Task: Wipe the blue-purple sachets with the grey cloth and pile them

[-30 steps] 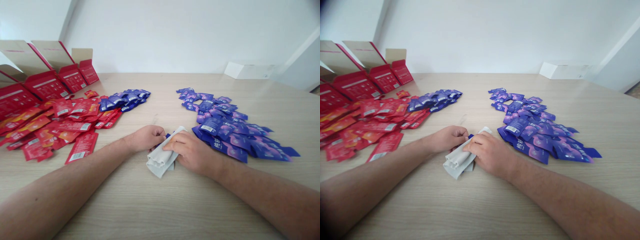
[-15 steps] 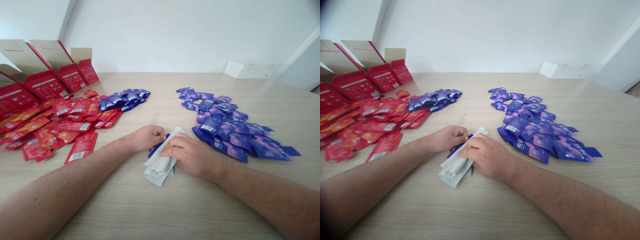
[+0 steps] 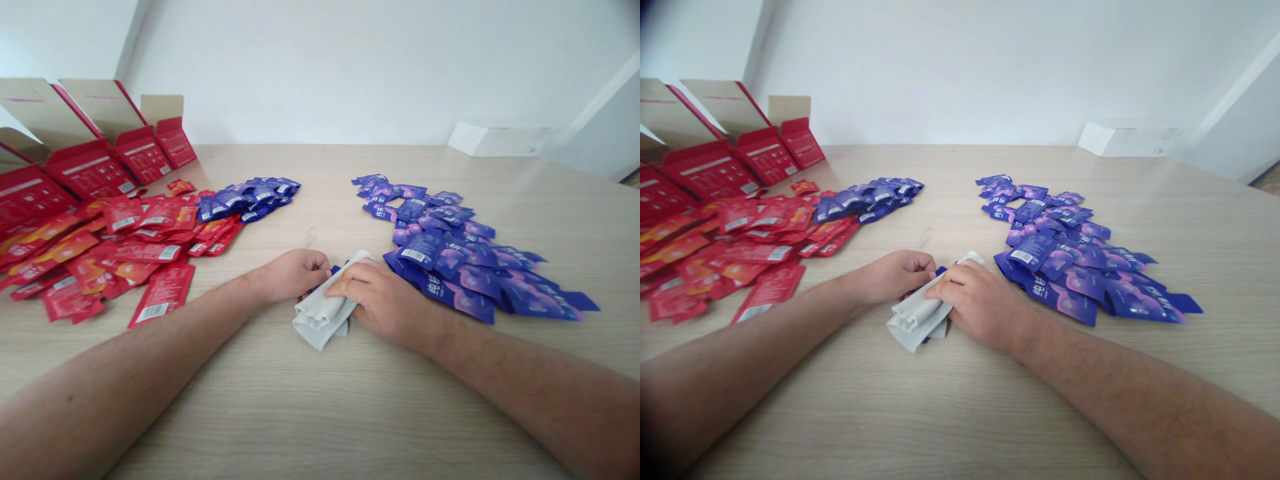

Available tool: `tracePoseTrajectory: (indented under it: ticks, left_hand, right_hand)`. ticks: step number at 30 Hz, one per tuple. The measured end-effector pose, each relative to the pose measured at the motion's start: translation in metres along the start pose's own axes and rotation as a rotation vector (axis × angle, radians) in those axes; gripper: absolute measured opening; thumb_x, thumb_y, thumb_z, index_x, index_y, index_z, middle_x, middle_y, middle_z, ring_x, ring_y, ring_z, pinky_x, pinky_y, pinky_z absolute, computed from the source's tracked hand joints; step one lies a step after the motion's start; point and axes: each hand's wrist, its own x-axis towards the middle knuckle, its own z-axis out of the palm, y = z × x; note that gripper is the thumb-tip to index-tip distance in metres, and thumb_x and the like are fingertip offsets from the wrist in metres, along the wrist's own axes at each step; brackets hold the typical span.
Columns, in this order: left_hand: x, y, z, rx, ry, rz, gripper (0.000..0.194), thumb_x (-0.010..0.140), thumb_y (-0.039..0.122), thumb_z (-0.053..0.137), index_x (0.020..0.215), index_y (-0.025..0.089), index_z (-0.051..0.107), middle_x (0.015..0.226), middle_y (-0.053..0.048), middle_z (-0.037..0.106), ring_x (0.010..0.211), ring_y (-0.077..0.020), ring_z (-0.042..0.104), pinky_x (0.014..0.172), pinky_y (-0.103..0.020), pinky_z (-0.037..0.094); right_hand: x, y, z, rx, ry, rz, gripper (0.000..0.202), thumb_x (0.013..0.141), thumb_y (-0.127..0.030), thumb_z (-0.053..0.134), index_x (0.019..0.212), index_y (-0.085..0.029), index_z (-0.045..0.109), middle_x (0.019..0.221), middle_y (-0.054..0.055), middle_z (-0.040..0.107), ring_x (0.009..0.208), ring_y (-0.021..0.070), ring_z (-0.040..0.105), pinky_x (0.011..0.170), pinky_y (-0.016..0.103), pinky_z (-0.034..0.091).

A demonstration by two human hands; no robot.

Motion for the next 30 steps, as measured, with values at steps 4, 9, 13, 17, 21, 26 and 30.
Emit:
tracePoseTrajectory:
  ticks: [4,9,13,17,21,26,30]
  left_hand:
    - [0.0001,0.0005,0.0003,0.002,-0.006,0.007,0.021,0.086,0.039,0.050,0.082,0.020,0.058,0.054,0.005,0.055,0.045,-0.0104,0.054,0.040,-0.019,0.039]
    - [0.0004,-0.0005,0.0003,0.015,0.007,0.005,0.021,0.086,0.040,0.050,0.081,0.021,0.058,0.055,0.005,0.055,0.044,-0.0104,0.054,0.039,-0.019,0.038]
    - [0.0000,-0.0003,0.0004,0.005,0.000,0.009,0.021,0.086,0.040,0.050,0.082,0.021,0.058,0.055,0.005,0.055,0.044,-0.0102,0.053,0.039,-0.019,0.039]
    - [0.0003,-0.0003,0.0005,0.012,0.003,0.018,0.021,0.086,0.039,0.050,0.081,0.021,0.057,0.054,0.005,0.056,0.045,-0.0102,0.054,0.040,-0.019,0.039]
    - [0.0005,-0.0008,0.0006,0.012,0.012,0.012,0.021,0.086,0.040,0.051,0.081,0.021,0.058,0.054,0.005,0.055,0.044,-0.0102,0.053,0.039,-0.019,0.037]
    - [0.0009,-0.0017,0.0007,0.016,0.000,0.012,0.020,0.086,0.039,0.050,0.081,0.021,0.057,0.054,0.005,0.055,0.045,-0.0107,0.054,0.040,-0.019,0.040]
    - [0.0010,-0.0011,0.0001,0.026,0.004,0.013,0.021,0.087,0.040,0.050,0.081,0.021,0.057,0.054,0.005,0.055,0.044,-0.0103,0.053,0.039,-0.019,0.039]
  right_hand:
    - [0.0005,-0.0027,-0.0011,0.015,-0.011,-0.048,0.033,0.084,-0.004,0.058,0.112,-0.020,0.067,0.105,0.007,0.066,0.103,0.0218,0.056,0.093,0.038,0.047]
    - [0.0001,-0.0023,-0.0017,0.004,-0.004,-0.016,0.033,0.084,-0.005,0.059,0.112,-0.020,0.067,0.106,0.007,0.066,0.103,0.0220,0.056,0.094,0.039,0.047]
    - [-0.0007,-0.0029,-0.0019,-0.005,-0.014,-0.004,0.031,0.085,-0.006,0.059,0.112,-0.019,0.067,0.106,0.007,0.066,0.103,0.0222,0.056,0.094,0.039,0.047]
    - [-0.0004,-0.0044,-0.0017,0.013,-0.032,-0.067,0.033,0.084,-0.004,0.058,0.113,-0.019,0.067,0.106,0.007,0.066,0.104,0.0216,0.056,0.093,0.037,0.047]
    - [-0.0002,0.0008,0.0000,0.001,0.016,-0.008,0.033,0.084,-0.006,0.060,0.112,-0.021,0.067,0.105,0.007,0.066,0.102,0.0221,0.057,0.092,0.040,0.047]
    - [-0.0002,-0.0031,-0.0009,0.011,-0.012,-0.068,0.033,0.085,-0.004,0.056,0.112,-0.020,0.067,0.106,0.007,0.066,0.103,0.0219,0.056,0.093,0.038,0.047]
    - [0.0002,-0.0017,-0.0004,0.000,-0.008,-0.026,0.033,0.085,-0.006,0.057,0.114,-0.020,0.066,0.106,0.007,0.066,0.103,0.0223,0.056,0.093,0.039,0.047]
